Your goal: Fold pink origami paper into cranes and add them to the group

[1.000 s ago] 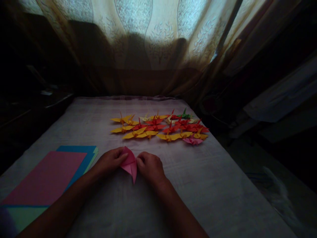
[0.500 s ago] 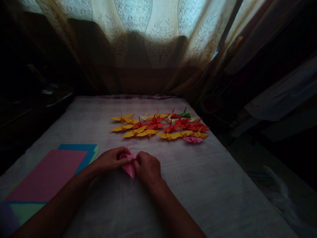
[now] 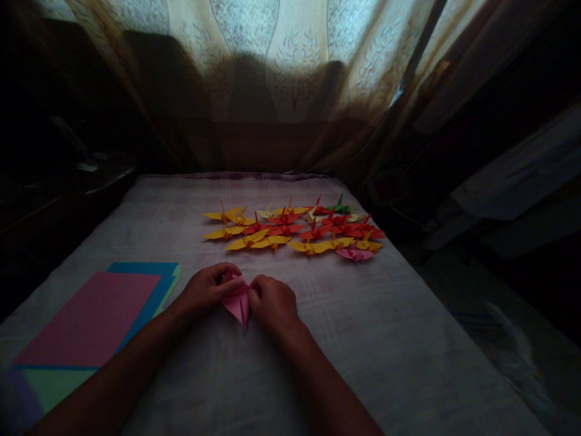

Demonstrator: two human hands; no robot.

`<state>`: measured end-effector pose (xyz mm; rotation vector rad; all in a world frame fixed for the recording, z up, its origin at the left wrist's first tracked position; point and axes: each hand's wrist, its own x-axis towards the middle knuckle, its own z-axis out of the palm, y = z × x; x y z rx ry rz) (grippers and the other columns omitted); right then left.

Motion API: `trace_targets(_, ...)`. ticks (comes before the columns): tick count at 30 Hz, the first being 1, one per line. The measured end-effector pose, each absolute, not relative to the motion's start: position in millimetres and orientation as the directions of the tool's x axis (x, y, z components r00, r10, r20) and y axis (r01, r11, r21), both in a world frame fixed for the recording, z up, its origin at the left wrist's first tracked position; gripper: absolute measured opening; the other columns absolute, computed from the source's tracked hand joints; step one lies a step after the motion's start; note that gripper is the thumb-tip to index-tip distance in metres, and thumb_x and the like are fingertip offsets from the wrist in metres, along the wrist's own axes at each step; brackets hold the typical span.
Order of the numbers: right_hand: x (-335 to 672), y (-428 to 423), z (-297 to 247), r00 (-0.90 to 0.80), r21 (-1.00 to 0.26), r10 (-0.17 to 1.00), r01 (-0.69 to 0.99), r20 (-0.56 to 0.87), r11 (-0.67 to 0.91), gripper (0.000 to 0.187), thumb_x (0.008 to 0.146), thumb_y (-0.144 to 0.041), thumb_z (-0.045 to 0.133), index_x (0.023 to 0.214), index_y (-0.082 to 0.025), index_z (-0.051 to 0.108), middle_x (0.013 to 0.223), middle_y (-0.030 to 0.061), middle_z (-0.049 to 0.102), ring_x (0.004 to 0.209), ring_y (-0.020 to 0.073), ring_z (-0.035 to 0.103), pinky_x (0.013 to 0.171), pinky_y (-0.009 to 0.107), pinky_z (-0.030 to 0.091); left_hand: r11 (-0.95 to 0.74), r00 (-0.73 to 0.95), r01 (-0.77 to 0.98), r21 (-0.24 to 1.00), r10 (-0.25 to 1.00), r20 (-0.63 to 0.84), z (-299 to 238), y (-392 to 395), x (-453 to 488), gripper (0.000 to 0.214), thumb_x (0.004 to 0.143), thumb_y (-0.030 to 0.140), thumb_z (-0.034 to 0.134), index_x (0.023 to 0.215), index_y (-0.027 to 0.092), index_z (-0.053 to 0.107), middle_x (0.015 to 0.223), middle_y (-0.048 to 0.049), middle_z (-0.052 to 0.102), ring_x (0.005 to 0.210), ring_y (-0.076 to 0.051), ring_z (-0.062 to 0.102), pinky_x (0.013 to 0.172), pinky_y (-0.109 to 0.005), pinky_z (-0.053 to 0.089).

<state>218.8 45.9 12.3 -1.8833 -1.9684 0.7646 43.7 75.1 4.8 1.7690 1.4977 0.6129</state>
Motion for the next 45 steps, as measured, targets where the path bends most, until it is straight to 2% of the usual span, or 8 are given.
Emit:
trace_targets(4,217.6,45.1,9.5,-0.077,-0.571,0.988,0.821,-0.131,-0.012,0.015,0.085,-0.028,0.056,0.083,-0.024,0.070,0.083,0.0010,0.073,0.075,0.0153,0.063,0.063,0.024,0.033,-0.044,0.309,0.463,0.885,0.944,-0.115,1.0,78.3,39.4,0.035,0.072,0.049,0.065,0.090,0.019,0.066,0.079,0.0009,0.065,0.073,-0.016,0.060,0.065,-0.025,0.046)
trace_targets(8,217.1,45.1,10.1,-0.079,-0.564,0.989,0.826,-0.121,-0.003,0.016,0.085,-0.027,0.055,0.083,-0.023,0.071,0.084,0.0014,0.073,0.078,0.0160,0.064,0.064,0.024,0.033,-0.014,0.361,0.419,0.908,0.920,-0.152,9.6,80.7,34.2,0.035,0.073,0.046,0.065,0.094,0.019,0.069,0.094,-0.0034,0.071,0.086,-0.019,0.064,0.076,-0.028,0.050)
trace_targets(17,216.4,44.7,15.2,-0.079,-0.525,0.988,0.851,-0.134,-0.003,0.016,0.085,-0.025,0.055,0.083,-0.023,0.070,0.085,0.0021,0.074,0.078,0.0158,0.063,0.065,0.025,0.032,-0.130,0.211,0.485,0.865,0.977,0.029,5.0,75.4,40.2,0.022,0.081,0.032,0.059,0.093,0.023,0.075,0.097,-0.0031,0.075,0.091,-0.021,0.068,0.088,-0.032,0.052)
trace_targets(24,216.4,44.8,9.2,-0.079,-0.506,0.991,0.862,-0.106,0.014,0.017,0.086,-0.027,0.054,0.084,-0.023,0.070,0.086,0.0022,0.074,0.077,0.0153,0.063,0.063,0.025,0.031,-0.140,0.154,0.378,0.915,0.984,0.087,-4.1,79.0,43.8,0.029,0.079,0.040,0.054,0.092,0.019,0.069,0.088,-0.0038,0.073,0.083,-0.020,0.068,0.077,-0.031,0.054)
trace_targets(30,215.7,44.8,9.7,-0.070,-0.512,0.991,0.859,-0.115,0.002,0.017,0.087,-0.029,0.055,0.083,-0.023,0.070,0.085,0.0026,0.074,0.077,0.0161,0.064,0.064,0.025,0.033,-0.162,0.247,0.565,0.809,0.969,0.021,6.8,73.8,44.2,0.030,0.074,0.045,0.063,0.093,0.022,0.069,0.082,0.0000,0.071,0.073,-0.018,0.064,0.066,-0.026,0.048)
trace_targets(34,225.4,50.0,9.3,-0.148,-0.617,0.978,0.786,-0.147,0.026,0.015,0.083,-0.022,0.057,0.088,-0.023,0.071,0.087,0.0007,0.074,0.080,0.0152,0.064,0.068,0.023,0.038,-0.133,0.222,0.545,0.828,0.975,0.010,0.0,73.1,46.1,0.026,0.080,0.042,0.053,0.081,0.020,0.066,0.071,0.0013,0.067,0.067,-0.016,0.061,0.060,-0.024,0.044)
trace_targets(42,236.4,52.8,10.5,-0.213,-0.770,0.974,0.633,-0.072,0.081,0.020,0.079,-0.015,0.057,0.087,-0.021,0.073,0.088,0.0002,0.074,0.080,0.0133,0.064,0.073,0.021,0.044,-0.092,0.181,0.537,0.838,0.983,-0.008,-11.8,77.3,44.6,0.028,0.081,0.045,0.054,0.084,0.020,0.066,0.073,0.0005,0.067,0.069,-0.017,0.062,0.061,-0.024,0.045)
trace_targets(45,229.3,50.1,9.3,-0.244,-0.721,0.966,0.683,-0.082,0.111,0.021,0.079,-0.017,0.058,0.090,-0.024,0.075,0.091,0.0005,0.074,0.084,0.0145,0.065,0.074,0.022,0.044,-0.104,0.193,0.505,0.857,0.981,0.005,-14.0,79.9,44.6,0.030,0.080,0.046,0.055,0.088,0.020,0.068,0.077,-0.0006,0.069,0.072,-0.018,0.063,0.066,-0.026,0.048)
